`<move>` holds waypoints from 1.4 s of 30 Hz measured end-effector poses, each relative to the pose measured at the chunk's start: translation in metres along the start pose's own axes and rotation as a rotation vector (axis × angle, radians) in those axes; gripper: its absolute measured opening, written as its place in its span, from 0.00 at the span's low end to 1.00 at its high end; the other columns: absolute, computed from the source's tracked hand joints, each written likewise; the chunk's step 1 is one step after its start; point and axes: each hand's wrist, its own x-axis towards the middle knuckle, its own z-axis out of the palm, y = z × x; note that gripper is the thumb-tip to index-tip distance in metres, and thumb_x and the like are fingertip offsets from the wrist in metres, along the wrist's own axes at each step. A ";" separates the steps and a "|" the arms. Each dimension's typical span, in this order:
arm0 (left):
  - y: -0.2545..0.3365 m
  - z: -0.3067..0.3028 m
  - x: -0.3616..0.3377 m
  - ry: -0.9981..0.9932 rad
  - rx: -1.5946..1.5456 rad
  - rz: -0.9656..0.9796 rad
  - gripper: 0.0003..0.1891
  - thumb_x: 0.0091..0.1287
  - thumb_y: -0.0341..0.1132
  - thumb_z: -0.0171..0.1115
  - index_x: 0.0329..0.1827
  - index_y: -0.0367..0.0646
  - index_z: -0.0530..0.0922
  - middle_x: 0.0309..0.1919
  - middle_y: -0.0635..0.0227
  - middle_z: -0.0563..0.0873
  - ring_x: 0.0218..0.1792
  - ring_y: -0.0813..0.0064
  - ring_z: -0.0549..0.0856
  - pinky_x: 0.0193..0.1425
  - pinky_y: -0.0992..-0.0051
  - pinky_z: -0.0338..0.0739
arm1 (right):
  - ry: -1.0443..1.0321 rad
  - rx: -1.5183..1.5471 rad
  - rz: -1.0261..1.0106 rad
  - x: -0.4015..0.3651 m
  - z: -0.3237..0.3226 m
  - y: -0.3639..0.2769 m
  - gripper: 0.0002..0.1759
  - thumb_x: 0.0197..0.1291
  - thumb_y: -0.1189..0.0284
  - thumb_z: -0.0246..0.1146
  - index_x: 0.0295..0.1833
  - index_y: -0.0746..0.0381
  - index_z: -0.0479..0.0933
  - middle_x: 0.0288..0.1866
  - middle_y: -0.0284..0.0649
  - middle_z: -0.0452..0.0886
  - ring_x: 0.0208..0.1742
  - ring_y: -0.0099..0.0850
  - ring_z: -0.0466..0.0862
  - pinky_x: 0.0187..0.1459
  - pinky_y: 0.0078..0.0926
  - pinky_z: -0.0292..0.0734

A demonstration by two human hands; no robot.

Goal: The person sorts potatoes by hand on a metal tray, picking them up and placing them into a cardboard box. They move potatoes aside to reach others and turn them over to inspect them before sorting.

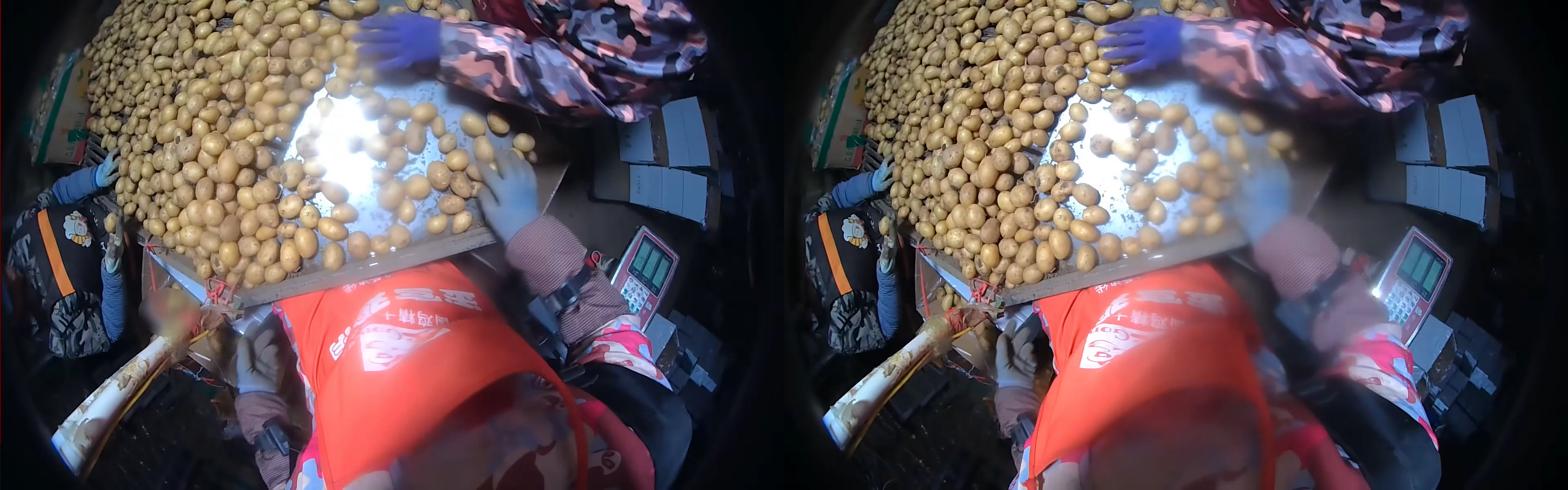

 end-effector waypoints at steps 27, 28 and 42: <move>-0.020 0.136 0.116 -0.101 0.137 -0.132 0.28 0.81 0.55 0.46 0.70 0.42 0.74 0.51 0.55 0.88 0.35 0.68 0.88 0.30 0.77 0.80 | 0.138 0.042 -0.249 0.143 0.013 0.008 0.23 0.61 0.67 0.67 0.62 0.60 0.81 0.62 0.49 0.82 0.65 0.50 0.79 0.69 0.47 0.71; -0.019 0.144 0.111 -0.057 0.170 -0.124 0.28 0.81 0.56 0.46 0.70 0.42 0.74 0.51 0.55 0.89 0.36 0.67 0.88 0.31 0.76 0.81 | 0.086 0.143 -0.239 0.169 0.022 0.001 0.26 0.64 0.64 0.65 0.67 0.59 0.78 0.67 0.50 0.79 0.68 0.51 0.77 0.71 0.46 0.69; -0.015 0.156 0.106 0.000 0.252 -0.118 0.31 0.79 0.59 0.45 0.69 0.43 0.77 0.54 0.54 0.88 0.45 0.61 0.90 0.44 0.68 0.83 | -0.171 0.135 -0.179 0.097 0.022 -0.075 0.27 0.61 0.66 0.67 0.67 0.57 0.78 0.65 0.46 0.79 0.65 0.49 0.78 0.66 0.50 0.71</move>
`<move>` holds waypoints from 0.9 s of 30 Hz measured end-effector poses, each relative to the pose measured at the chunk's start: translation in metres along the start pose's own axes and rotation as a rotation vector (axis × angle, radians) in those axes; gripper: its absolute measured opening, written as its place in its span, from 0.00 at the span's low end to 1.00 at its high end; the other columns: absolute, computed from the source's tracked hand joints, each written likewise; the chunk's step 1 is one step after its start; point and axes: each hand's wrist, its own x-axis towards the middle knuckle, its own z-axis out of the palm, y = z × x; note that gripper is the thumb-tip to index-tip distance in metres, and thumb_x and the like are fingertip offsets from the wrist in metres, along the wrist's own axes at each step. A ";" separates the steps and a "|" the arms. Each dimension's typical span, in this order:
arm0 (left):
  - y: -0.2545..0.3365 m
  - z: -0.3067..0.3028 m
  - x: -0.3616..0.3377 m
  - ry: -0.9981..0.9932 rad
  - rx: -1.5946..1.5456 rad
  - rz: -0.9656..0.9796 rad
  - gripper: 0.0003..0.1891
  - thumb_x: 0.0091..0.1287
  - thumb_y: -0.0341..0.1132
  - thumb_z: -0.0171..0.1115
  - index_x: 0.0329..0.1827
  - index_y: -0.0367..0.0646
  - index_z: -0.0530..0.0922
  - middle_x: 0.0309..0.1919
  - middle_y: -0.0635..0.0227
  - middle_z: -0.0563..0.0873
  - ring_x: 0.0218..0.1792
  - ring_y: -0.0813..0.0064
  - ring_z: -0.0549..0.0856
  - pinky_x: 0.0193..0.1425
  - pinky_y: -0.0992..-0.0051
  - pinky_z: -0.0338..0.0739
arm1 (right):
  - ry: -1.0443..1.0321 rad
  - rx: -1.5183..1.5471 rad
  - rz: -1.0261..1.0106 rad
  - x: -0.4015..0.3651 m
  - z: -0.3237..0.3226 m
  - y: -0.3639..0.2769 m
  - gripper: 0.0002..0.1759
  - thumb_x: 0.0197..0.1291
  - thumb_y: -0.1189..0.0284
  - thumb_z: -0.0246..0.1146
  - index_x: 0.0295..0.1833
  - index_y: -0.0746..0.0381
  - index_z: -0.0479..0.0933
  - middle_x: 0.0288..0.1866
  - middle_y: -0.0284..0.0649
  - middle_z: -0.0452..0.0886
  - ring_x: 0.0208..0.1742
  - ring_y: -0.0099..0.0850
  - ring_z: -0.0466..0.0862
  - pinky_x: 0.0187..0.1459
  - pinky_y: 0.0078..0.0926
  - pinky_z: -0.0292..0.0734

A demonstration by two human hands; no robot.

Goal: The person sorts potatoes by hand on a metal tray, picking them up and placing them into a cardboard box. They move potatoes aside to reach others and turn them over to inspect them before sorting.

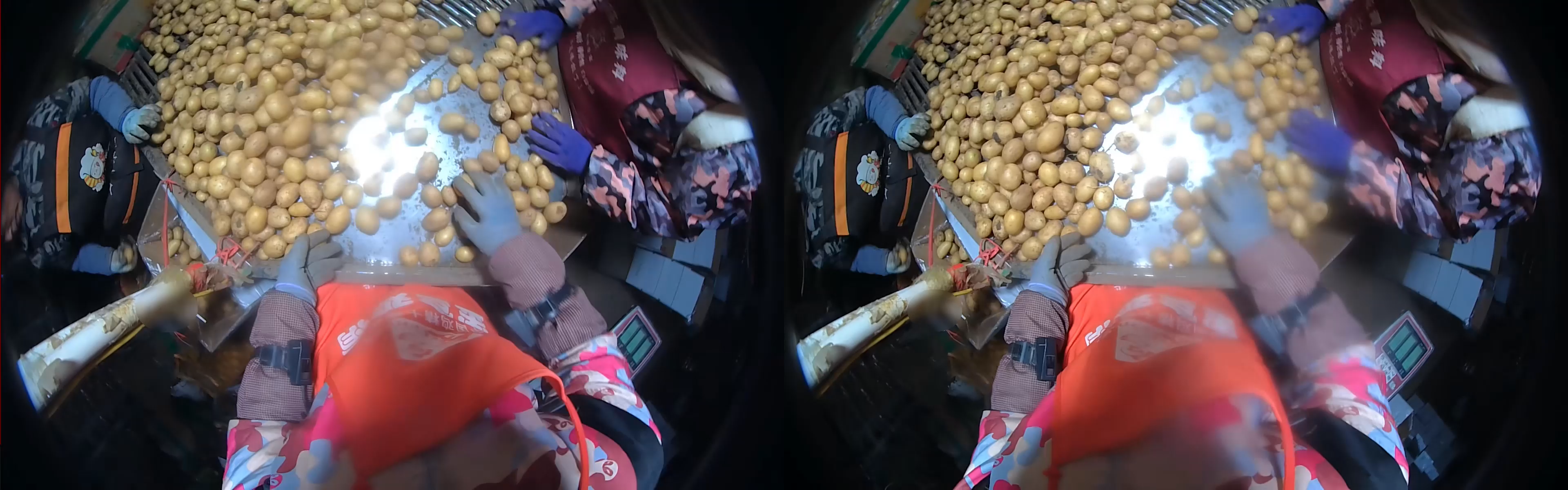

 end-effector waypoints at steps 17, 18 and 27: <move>-0.027 -0.030 0.028 -0.410 0.180 0.443 0.29 0.82 0.59 0.41 0.72 0.48 0.73 0.57 0.55 0.85 0.59 0.62 0.84 0.62 0.57 0.78 | 0.046 0.204 0.028 0.166 0.032 -0.005 0.20 0.69 0.64 0.63 0.64 0.55 0.80 0.55 0.49 0.86 0.55 0.43 0.86 0.57 0.38 0.81; -0.025 -0.030 0.028 -0.431 0.111 0.423 0.29 0.82 0.59 0.42 0.72 0.49 0.73 0.56 0.56 0.85 0.60 0.62 0.83 0.64 0.56 0.78 | 0.024 0.342 0.062 0.154 0.026 -0.020 0.20 0.70 0.62 0.63 0.64 0.57 0.80 0.55 0.47 0.86 0.54 0.39 0.86 0.56 0.37 0.81; -0.031 0.008 0.013 -0.184 -0.276 0.219 0.20 0.75 0.40 0.66 0.67 0.48 0.77 0.53 0.68 0.82 0.48 0.80 0.82 0.47 0.84 0.78 | -0.169 0.215 -0.500 0.157 0.086 -0.163 0.16 0.66 0.71 0.63 0.59 0.58 0.82 0.53 0.46 0.85 0.54 0.47 0.85 0.54 0.42 0.82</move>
